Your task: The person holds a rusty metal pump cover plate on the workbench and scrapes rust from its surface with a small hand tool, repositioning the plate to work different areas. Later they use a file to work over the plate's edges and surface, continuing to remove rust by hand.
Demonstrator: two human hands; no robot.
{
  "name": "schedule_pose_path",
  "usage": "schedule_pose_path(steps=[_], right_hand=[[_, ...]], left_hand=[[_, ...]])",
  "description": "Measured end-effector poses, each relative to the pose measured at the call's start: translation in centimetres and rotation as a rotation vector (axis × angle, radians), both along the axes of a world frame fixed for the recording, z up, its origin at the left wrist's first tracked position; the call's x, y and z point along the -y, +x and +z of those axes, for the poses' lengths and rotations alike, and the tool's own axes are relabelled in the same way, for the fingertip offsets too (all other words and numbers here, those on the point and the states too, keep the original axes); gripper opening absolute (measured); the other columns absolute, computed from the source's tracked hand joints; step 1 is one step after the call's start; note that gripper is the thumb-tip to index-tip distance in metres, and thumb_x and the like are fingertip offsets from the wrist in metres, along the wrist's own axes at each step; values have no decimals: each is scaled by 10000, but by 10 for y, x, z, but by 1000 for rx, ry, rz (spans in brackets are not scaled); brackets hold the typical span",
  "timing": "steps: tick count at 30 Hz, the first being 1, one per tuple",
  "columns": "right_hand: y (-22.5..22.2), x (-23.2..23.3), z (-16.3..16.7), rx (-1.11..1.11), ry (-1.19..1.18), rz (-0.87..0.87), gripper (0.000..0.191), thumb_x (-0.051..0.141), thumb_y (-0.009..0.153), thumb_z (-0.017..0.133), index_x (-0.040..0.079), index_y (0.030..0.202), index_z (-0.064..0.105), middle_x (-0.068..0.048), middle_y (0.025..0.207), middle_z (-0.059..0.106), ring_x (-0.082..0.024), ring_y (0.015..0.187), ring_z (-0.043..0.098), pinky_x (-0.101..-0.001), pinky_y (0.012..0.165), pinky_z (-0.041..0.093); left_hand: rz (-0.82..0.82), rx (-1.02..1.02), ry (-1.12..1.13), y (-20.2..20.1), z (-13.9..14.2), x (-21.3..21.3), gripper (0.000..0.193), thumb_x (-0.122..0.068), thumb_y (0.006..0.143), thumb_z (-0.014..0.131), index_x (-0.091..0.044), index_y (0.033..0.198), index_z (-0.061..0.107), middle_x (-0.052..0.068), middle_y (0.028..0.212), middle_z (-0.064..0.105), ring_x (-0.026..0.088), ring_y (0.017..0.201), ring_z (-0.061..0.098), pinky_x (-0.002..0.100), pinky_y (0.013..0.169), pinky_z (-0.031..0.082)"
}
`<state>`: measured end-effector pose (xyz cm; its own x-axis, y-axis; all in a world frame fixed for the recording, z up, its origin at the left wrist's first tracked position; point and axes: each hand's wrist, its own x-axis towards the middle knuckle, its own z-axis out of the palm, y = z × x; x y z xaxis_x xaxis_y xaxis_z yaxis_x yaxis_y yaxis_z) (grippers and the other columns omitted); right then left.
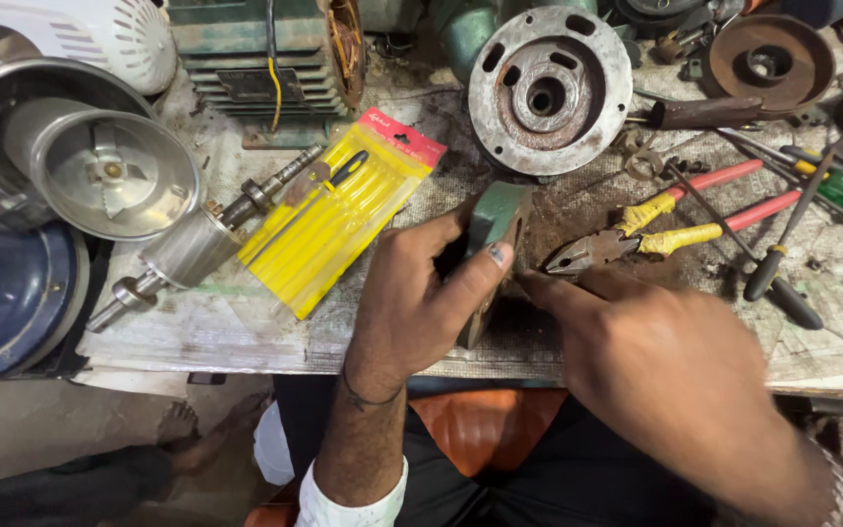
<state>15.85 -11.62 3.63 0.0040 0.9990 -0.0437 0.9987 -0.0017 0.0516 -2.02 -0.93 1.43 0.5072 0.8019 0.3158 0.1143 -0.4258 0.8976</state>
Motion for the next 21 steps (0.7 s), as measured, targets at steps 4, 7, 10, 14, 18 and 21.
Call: schedule_pose_path(steps=[4,7,10,14,18,21], right_hand=[[-10,-2,20,-72,155,64,421,194,764,660,242,1171,756,-44,855,734,-313,528,695,-459,460,554],[-18,-8,28,-48,144,65,480,190,758,672,261,1227,743,-49,840,720,-312,554,702,-454,480,567],[-15,-6,20,-45,101,33,468,227,796,673,298,1256,730,-36,833,708,-294,578,699,-446,497,562],[-3,-2,-6,-66,141,78,416,203,780,678,248,1188,750,-40,819,702,-298,567,691,-447,487,554],[0,-2,-15,-59,181,121,380,222,785,689,210,1159,752,-29,774,703,-275,600,699,-436,505,549],[3,-8,-6,-92,153,143,345,186,771,677,190,1109,750,-51,738,727,-284,602,706,-451,547,568]], left_hand=[[-8,5,10,0,1,1,319,-304,949,656,-17,1065,732,51,786,726,85,745,650,315,708,562],[-4,3,31,0,1,0,314,-297,948,659,-12,1056,734,58,778,714,79,736,637,318,696,554],[0,-16,-39,0,2,1,325,-302,929,657,-16,1059,742,60,739,702,79,708,615,319,655,543],[-28,29,0,-2,1,-1,340,-302,953,648,-10,1104,735,46,814,729,72,770,644,313,711,556],[-24,20,26,-3,-2,-2,338,-303,962,661,-3,1096,741,41,810,733,59,771,634,302,709,553],[62,-53,-14,-5,-3,-4,321,-301,953,665,8,989,743,38,726,697,62,696,571,303,620,506]])
